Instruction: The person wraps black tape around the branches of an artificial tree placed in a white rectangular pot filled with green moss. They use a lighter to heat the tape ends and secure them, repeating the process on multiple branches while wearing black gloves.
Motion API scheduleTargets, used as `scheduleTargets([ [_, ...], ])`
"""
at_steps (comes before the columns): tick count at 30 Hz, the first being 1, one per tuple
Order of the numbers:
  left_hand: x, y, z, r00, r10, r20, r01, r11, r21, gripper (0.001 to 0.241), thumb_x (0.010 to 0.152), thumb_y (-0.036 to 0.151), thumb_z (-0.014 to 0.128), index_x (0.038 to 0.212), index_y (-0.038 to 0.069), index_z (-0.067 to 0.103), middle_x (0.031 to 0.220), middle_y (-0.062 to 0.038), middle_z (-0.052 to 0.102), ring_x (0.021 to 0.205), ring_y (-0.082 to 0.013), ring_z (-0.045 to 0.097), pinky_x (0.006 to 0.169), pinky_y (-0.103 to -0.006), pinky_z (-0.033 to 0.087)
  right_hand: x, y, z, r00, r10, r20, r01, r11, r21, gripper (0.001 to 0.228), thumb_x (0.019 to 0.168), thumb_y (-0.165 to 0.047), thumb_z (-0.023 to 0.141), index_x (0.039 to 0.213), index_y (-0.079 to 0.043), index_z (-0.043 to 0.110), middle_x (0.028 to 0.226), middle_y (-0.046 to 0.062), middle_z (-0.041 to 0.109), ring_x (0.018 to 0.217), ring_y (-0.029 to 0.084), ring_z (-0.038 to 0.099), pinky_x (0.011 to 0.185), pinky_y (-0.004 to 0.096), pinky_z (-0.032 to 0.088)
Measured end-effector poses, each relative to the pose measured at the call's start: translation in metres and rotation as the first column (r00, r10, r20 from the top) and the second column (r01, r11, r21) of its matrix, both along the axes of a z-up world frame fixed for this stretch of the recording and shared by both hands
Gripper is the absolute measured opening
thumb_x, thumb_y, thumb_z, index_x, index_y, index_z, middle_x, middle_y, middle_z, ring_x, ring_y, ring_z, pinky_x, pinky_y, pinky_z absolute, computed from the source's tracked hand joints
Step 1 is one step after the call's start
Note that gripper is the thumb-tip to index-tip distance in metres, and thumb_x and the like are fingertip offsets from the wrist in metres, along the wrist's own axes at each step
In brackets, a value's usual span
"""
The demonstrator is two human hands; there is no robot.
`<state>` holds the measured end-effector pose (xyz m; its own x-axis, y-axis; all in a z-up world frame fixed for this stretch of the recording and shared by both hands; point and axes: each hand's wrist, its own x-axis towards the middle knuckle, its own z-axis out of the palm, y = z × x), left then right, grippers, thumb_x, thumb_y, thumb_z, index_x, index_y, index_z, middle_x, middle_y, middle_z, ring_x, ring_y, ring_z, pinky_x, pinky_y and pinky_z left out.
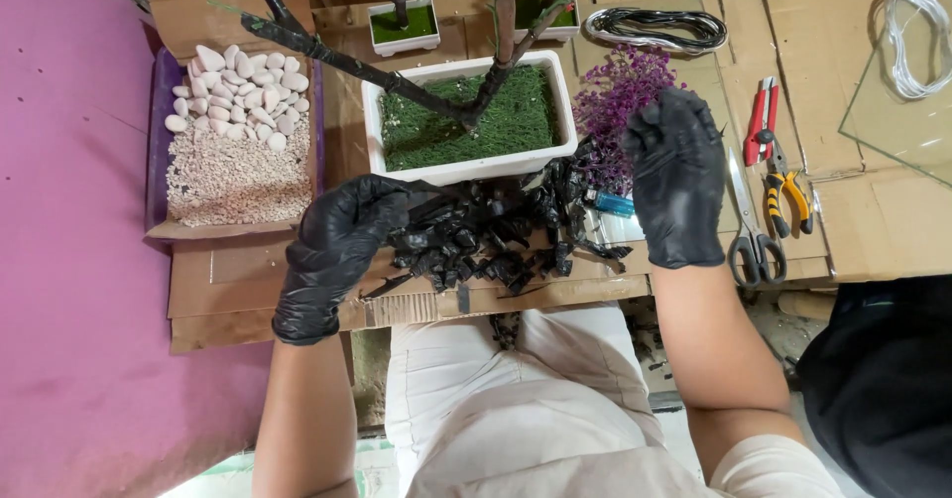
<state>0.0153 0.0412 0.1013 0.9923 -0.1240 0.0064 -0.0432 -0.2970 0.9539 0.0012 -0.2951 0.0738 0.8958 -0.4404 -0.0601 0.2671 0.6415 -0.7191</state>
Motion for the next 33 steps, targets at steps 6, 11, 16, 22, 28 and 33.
scheduleTargets([
  [6, -0.004, -0.030, 0.034, 0.932, -0.277, 0.235, 0.249, 0.958, 0.145, 0.012, 0.088, 0.017, 0.081, 0.100, 0.015, 0.080, 0.083, -0.007, 0.079, 0.084, -0.0276, 0.078, 0.074, -0.0383, 0.063, -0.008, 0.072, 0.001, 0.857, 0.417, 0.303, -0.063, 0.667, -0.742, 0.056, 0.090, -0.004, 0.074, 0.141, -0.003, 0.050, 0.145, 0.022, 0.050, 0.136, 0.041, 0.050, 0.118, 0.053, 0.042],
  [11, -0.004, -0.040, 0.057, 0.856, -0.332, 0.396, 0.278, 0.942, 0.188, 0.009, 0.092, 0.008, 0.075, 0.101, 0.009, 0.078, 0.085, -0.013, 0.077, 0.083, -0.0337, 0.077, 0.073, -0.0390, 0.063, -0.008, 0.102, -0.005, 0.869, 0.480, 0.117, -0.337, 0.749, -0.571, 0.038, 0.088, 0.003, 0.075, 0.123, 0.003, 0.062, 0.115, 0.022, 0.070, 0.109, 0.033, 0.069, 0.093, 0.042, 0.061],
  [16, 0.012, -0.005, 0.050, 0.876, -0.200, 0.439, 0.127, 0.973, 0.191, 0.006, 0.098, 0.002, 0.073, 0.103, 0.002, 0.077, 0.082, -0.016, 0.075, 0.076, -0.0356, 0.075, 0.071, -0.0416, 0.062, -0.019, 0.079, 0.011, 0.877, 0.476, -0.063, -0.453, 0.776, -0.440, 0.017, 0.085, 0.007, 0.074, 0.102, 0.003, 0.072, 0.090, 0.018, 0.077, 0.077, 0.026, 0.079, 0.069, 0.034, 0.067],
  [22, 0.017, 0.013, 0.042, 0.886, -0.057, 0.460, -0.043, 0.978, 0.205, 0.005, 0.100, 0.007, 0.077, 0.102, 0.003, 0.077, 0.077, -0.013, 0.073, 0.075, -0.0281, 0.075, 0.071, -0.0373, 0.060, -0.025, 0.048, 0.005, 0.849, 0.513, -0.123, -0.517, 0.762, -0.391, 0.010, 0.084, 0.006, 0.074, 0.093, 0.006, 0.072, 0.080, 0.020, 0.073, 0.072, 0.026, 0.073, 0.066, 0.037, 0.064],
  [28, 0.021, 0.015, 0.025, 0.902, 0.020, 0.430, -0.080, 0.989, 0.121, 0.006, 0.100, 0.002, 0.071, 0.104, 0.004, 0.077, 0.081, -0.015, 0.073, 0.073, -0.0245, 0.071, 0.072, -0.0365, 0.058, -0.035, 0.047, 0.021, 0.834, 0.544, -0.097, -0.533, 0.747, -0.397, 0.007, 0.087, 0.001, 0.073, 0.093, 0.004, 0.075, 0.076, 0.017, 0.070, 0.070, 0.022, 0.067, 0.072, 0.038, 0.061],
  [33, -0.001, -0.019, 0.053, 0.916, -0.119, 0.383, 0.141, 0.989, -0.030, 0.009, 0.095, 0.002, 0.075, 0.104, 0.005, 0.077, 0.084, -0.015, 0.076, 0.070, -0.0242, 0.073, 0.068, -0.0362, 0.062, -0.026, 0.075, 0.015, 0.923, 0.382, 0.040, -0.282, 0.746, -0.604, 0.045, 0.084, 0.000, 0.079, 0.128, 0.001, 0.065, 0.126, 0.017, 0.070, 0.120, 0.022, 0.066, 0.104, 0.031, 0.053],
])
